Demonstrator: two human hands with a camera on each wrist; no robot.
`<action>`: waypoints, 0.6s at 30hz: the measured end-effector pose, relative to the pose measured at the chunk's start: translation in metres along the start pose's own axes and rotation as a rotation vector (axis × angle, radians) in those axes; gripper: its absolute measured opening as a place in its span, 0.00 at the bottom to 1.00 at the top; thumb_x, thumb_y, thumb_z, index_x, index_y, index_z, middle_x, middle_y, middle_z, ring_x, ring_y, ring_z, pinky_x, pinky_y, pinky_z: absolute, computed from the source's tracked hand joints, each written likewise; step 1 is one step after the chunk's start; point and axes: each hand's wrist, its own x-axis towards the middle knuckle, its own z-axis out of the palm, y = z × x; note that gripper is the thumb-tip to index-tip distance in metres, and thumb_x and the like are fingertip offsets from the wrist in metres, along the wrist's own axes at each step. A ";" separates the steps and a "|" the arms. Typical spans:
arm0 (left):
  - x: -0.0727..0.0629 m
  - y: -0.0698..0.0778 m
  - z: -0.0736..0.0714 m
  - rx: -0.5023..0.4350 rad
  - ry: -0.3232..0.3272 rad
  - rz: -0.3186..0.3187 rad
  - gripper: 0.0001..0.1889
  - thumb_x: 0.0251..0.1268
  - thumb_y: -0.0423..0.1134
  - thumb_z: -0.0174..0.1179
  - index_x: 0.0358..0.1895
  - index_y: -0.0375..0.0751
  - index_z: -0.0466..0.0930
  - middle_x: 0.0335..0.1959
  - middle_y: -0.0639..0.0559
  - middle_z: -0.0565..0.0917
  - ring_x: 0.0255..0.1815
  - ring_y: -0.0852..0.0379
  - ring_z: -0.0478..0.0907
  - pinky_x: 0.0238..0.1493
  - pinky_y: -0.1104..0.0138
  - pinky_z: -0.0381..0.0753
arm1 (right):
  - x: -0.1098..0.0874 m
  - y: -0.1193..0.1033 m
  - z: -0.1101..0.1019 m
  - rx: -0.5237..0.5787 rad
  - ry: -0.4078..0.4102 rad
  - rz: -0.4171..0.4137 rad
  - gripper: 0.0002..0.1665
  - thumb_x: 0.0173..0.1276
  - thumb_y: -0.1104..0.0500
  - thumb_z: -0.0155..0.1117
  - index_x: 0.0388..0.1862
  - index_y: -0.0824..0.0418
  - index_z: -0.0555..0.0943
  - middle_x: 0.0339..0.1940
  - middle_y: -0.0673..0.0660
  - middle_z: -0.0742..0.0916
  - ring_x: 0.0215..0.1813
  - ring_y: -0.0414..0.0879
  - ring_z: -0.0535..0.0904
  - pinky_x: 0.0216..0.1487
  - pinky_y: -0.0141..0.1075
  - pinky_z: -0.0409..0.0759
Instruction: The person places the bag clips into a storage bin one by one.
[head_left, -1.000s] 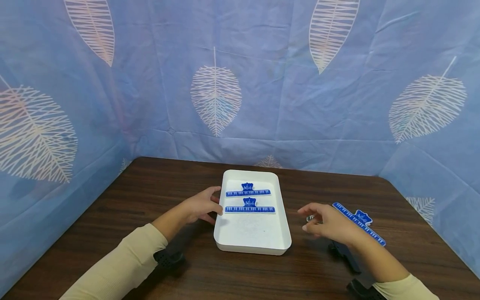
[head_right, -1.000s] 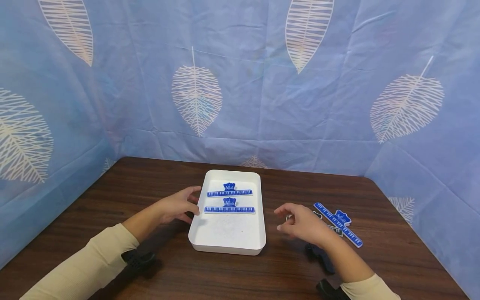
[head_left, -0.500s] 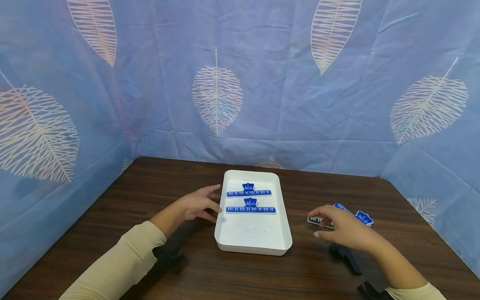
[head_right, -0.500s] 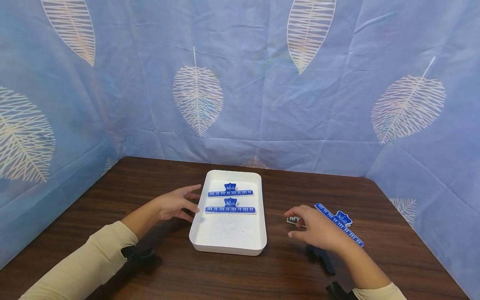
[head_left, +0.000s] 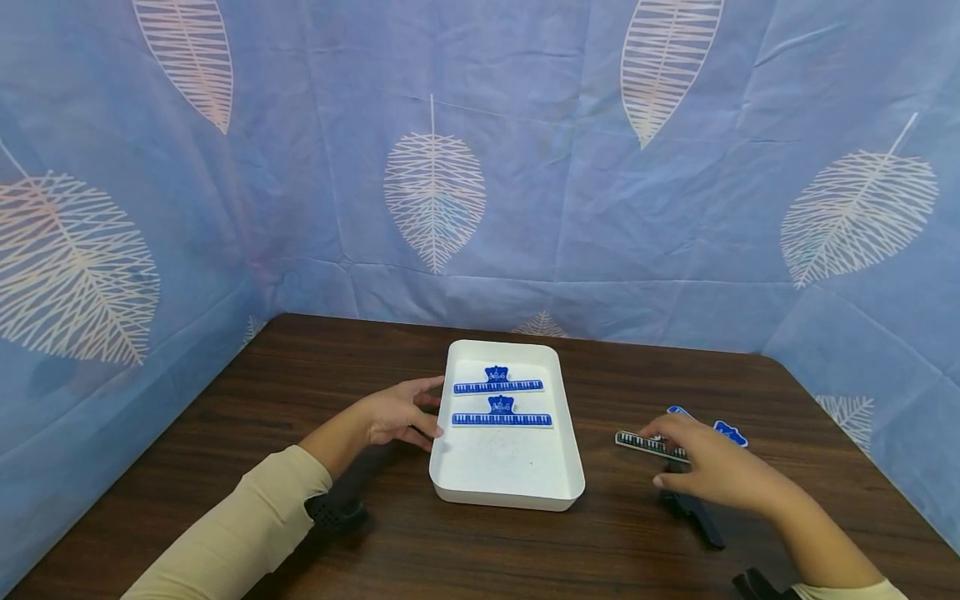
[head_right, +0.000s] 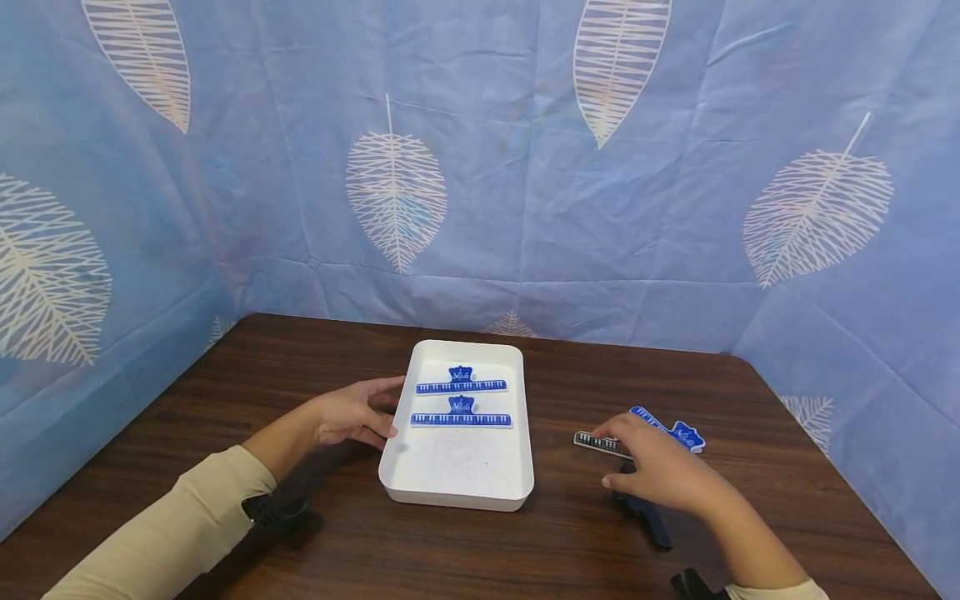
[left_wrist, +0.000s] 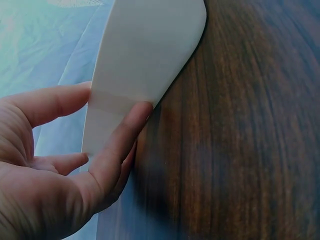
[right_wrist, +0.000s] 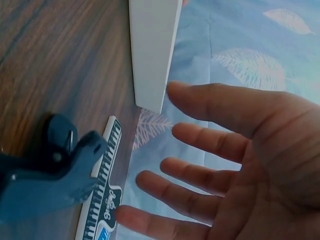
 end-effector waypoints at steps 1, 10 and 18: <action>0.000 0.000 0.000 0.002 -0.007 0.004 0.51 0.50 0.15 0.62 0.78 0.40 0.46 0.69 0.29 0.60 0.49 0.39 0.79 0.44 0.47 0.83 | -0.001 0.001 0.000 -0.003 -0.008 -0.005 0.31 0.58 0.53 0.75 0.58 0.63 0.76 0.54 0.58 0.79 0.48 0.55 0.78 0.42 0.44 0.80; 0.000 -0.002 -0.001 -0.010 -0.016 0.007 0.50 0.52 0.16 0.62 0.78 0.41 0.46 0.70 0.30 0.59 0.52 0.41 0.79 0.43 0.48 0.83 | -0.005 0.012 0.001 -0.024 -0.054 -0.015 0.33 0.56 0.52 0.76 0.58 0.61 0.77 0.55 0.60 0.79 0.46 0.51 0.77 0.39 0.41 0.79; -0.001 -0.005 -0.002 -0.018 -0.004 0.004 0.50 0.53 0.16 0.61 0.78 0.40 0.45 0.71 0.29 0.58 0.55 0.39 0.78 0.43 0.48 0.83 | -0.006 0.019 0.005 -0.018 -0.092 -0.011 0.31 0.55 0.54 0.76 0.58 0.59 0.78 0.55 0.61 0.80 0.46 0.54 0.79 0.40 0.45 0.81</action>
